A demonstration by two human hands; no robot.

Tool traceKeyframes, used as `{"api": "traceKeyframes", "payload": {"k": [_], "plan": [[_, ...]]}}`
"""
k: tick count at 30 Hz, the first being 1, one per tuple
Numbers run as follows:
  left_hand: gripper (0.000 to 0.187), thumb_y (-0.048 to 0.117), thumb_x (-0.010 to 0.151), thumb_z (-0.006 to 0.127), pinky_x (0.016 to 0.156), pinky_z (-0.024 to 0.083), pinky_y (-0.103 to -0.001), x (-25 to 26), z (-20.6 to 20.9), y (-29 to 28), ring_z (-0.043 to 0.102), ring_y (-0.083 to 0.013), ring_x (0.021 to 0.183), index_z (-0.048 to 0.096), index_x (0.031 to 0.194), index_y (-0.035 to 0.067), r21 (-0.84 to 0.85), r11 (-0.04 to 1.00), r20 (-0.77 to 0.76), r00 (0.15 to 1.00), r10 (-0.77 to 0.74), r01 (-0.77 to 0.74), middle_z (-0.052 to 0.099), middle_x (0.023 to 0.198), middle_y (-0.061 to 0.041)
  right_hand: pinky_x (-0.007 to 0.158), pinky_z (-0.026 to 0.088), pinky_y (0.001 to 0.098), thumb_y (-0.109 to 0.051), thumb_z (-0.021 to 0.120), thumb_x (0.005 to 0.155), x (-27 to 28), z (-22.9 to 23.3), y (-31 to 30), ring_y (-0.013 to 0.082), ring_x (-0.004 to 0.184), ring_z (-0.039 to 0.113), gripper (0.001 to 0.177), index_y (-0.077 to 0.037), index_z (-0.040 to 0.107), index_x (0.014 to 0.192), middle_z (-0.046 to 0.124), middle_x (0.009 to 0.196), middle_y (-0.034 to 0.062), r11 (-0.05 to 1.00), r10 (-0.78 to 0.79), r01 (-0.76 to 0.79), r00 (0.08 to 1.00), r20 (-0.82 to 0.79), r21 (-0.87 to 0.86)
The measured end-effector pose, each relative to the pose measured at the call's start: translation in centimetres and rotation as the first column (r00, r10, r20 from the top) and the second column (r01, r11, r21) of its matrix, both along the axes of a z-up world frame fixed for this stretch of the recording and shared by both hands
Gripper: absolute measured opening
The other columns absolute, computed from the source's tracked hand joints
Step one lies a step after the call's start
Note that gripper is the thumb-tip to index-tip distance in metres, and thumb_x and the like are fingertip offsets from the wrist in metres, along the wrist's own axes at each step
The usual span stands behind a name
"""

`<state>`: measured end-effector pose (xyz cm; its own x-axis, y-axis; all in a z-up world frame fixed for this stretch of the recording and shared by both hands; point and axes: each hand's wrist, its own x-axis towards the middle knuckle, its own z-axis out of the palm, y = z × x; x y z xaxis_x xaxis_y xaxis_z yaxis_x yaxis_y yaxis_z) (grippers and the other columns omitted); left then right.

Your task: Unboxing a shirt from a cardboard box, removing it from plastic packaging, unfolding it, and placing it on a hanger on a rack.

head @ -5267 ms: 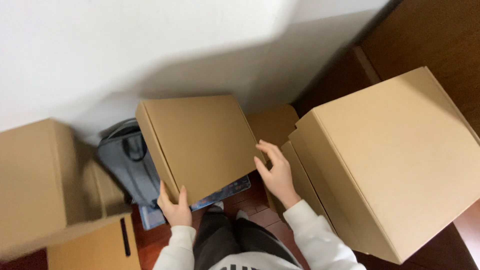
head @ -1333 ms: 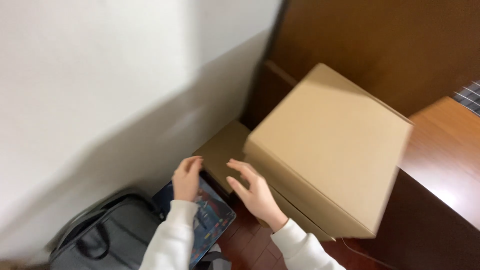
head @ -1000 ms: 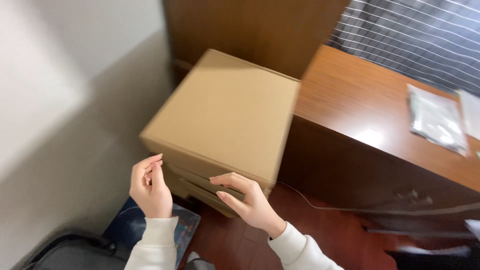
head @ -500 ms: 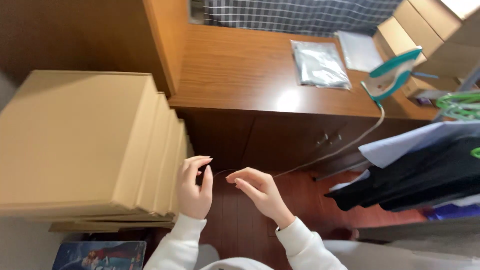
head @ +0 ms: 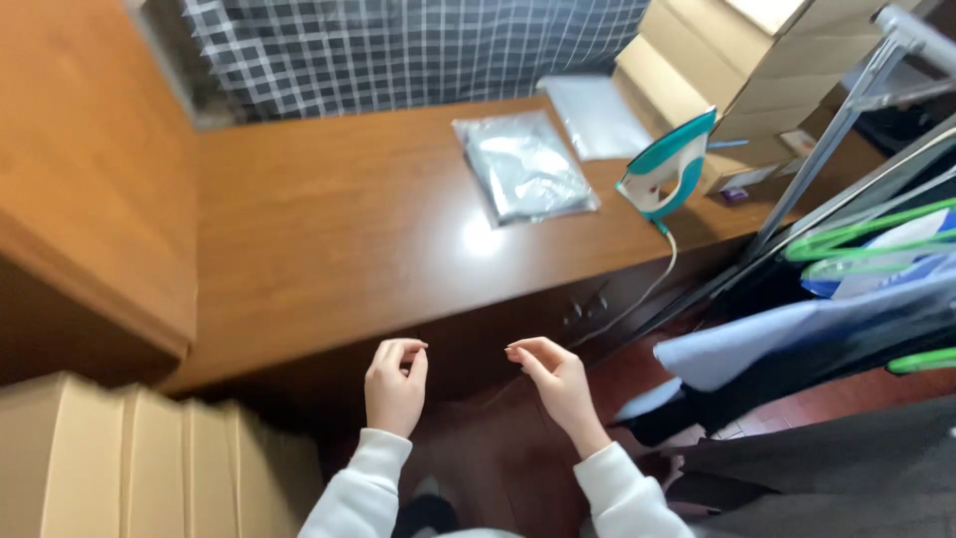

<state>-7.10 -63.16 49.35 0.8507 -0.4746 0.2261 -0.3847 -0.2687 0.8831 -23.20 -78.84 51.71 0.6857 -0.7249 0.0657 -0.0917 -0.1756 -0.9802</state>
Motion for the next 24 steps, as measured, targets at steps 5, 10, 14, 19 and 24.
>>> {"api": "traceKeyframes", "payload": {"k": [5, 10, 14, 19, 24], "plan": [[0.007, 0.016, 0.081, 0.061, 0.070, 0.056, -0.031, 7.4, -2.5, -7.9, 0.066, -0.0224, 0.083, 0.067, 0.086, 0.014, 0.035, 0.995, 0.034, 0.995, -0.093, 0.092, 0.063, 0.086, -0.003, 0.083, 0.053, 0.0379, -0.009, 0.062, 0.086, 4.4, 1.1, -8.1, 0.0230, 0.093, 0.067, 0.017, -0.007, 0.072, 0.100, 0.073, 0.093, 0.0129, 0.978, -0.189, 0.185, 0.982, -0.030, -0.095], [0.009, 0.015, 0.081, 0.060, 0.076, 0.054, -0.036, 10.0, -3.2, -15.1, 0.065, -0.0271, 0.086, 0.066, 0.088, 0.012, 0.014, 0.983, 0.040, 0.982, -0.186, 0.186, 0.063, 0.088, -0.007, 0.086, 0.051, 0.0409, -0.008, 0.064, 0.084, 5.6, -1.5, -17.1, 0.0290, 0.097, 0.066, 0.023, -0.006, 0.069, 0.107, 0.070, 0.100, 0.0161, 0.943, -0.317, 0.307, 0.946, -0.064, -0.127], [0.014, 0.018, 0.081, 0.062, 0.085, 0.050, -0.037, 10.8, -5.5, -20.4, 0.062, -0.0279, 0.098, 0.064, 0.093, 0.012, -0.002, 0.975, 0.048, 0.974, -0.220, 0.221, 0.063, 0.096, -0.008, 0.096, 0.045, 0.0454, -0.018, 0.068, 0.084, 6.9, -3.0, -25.0, 0.0311, 0.110, 0.059, 0.035, -0.009, 0.062, 0.116, 0.065, 0.113, 0.0154, 0.893, -0.429, 0.375, 0.876, -0.218, -0.250], [0.027, 0.027, 0.087, 0.057, 0.089, 0.047, -0.051, 12.4, -5.0, -26.8, 0.058, -0.0360, 0.109, 0.058, 0.107, 0.008, 0.205, 0.938, 0.046, 0.955, -0.294, 0.279, 0.061, 0.109, -0.016, 0.104, 0.036, 0.0578, -0.032, 0.065, 0.086, 11.4, -4.9, -34.9, 0.0429, 0.122, 0.047, 0.052, -0.005, 0.051, 0.128, 0.053, 0.126, 0.0252, 0.885, -0.446, 0.350, 0.824, -0.349, -0.307], [0.050, 0.043, 0.093, 0.044, 0.099, 0.039, -0.050, 14.2, -5.0, -32.4, 0.032, -0.0246, 0.138, 0.038, 0.135, 0.017, 0.489, 0.800, -0.068, 0.929, -0.363, 0.348, 0.030, 0.151, -0.010, 0.101, 0.033, 0.0631, -0.054, 0.062, 0.082, 14.9, -9.4, -43.1, 0.0347, 0.131, 0.041, 0.074, -0.020, 0.038, 0.142, 0.043, 0.141, 0.0142, 0.932, -0.362, 0.281, 0.674, -0.644, -0.231]]}}
